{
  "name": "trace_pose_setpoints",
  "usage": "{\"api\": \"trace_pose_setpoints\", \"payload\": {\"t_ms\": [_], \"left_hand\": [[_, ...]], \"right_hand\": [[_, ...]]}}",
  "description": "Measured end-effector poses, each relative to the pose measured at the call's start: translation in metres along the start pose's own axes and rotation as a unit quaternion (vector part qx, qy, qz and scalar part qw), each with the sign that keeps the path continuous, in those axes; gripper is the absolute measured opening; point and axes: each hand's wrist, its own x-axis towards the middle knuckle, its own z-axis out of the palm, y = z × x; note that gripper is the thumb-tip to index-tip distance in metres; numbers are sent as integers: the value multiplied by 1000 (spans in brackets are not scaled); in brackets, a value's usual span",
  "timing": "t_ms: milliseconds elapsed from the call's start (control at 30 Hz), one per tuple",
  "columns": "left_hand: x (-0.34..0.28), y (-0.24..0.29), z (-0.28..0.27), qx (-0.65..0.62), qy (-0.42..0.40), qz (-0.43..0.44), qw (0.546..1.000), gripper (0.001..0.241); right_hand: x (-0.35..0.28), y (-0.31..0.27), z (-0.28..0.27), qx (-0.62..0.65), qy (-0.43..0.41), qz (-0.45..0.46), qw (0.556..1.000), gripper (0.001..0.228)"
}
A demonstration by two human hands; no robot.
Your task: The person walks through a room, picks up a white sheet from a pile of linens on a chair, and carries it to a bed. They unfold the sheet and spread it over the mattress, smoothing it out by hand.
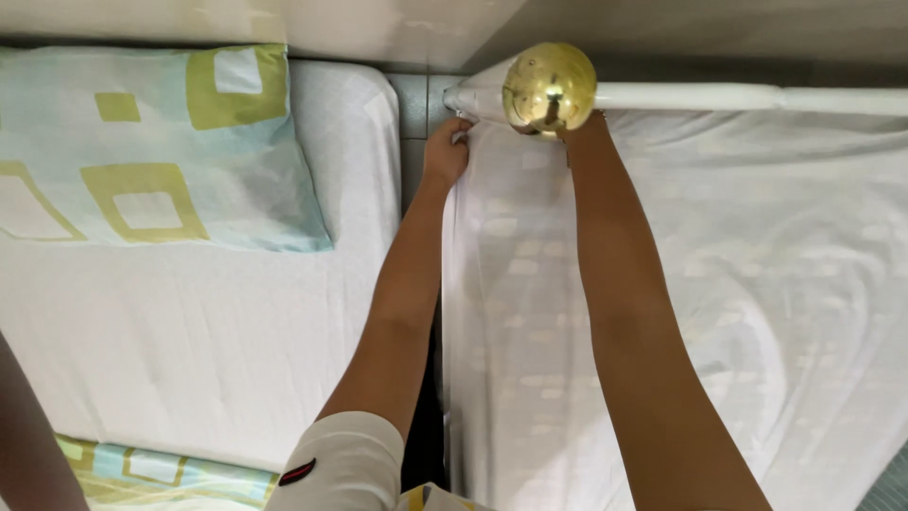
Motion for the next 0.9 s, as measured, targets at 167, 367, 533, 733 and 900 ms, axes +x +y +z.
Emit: {"api": "trace_pose_setpoints", "payload": {"t_ms": [167,367,533,733,900], "left_hand": [[-2,-169,-2,278,21,-343,897,29],[-204,-253,-53,55,-28,-264,962,19],[-194,-16,-37,-219,-111,-421,873,66],[-95,-28,10,-205,-46,-288,934,67],[-8,-74,34,-28,-31,-161,986,42]], "right_hand": [[19,6,-4,-10,25,4,1000,35],[32,7,17,-5,42,5,999,34],[20,-6,17,2,59,-5,998,35],[-15,15,19,-1,67,15,998,39],[-36,24,68,98,321,-11,942,52]]}}
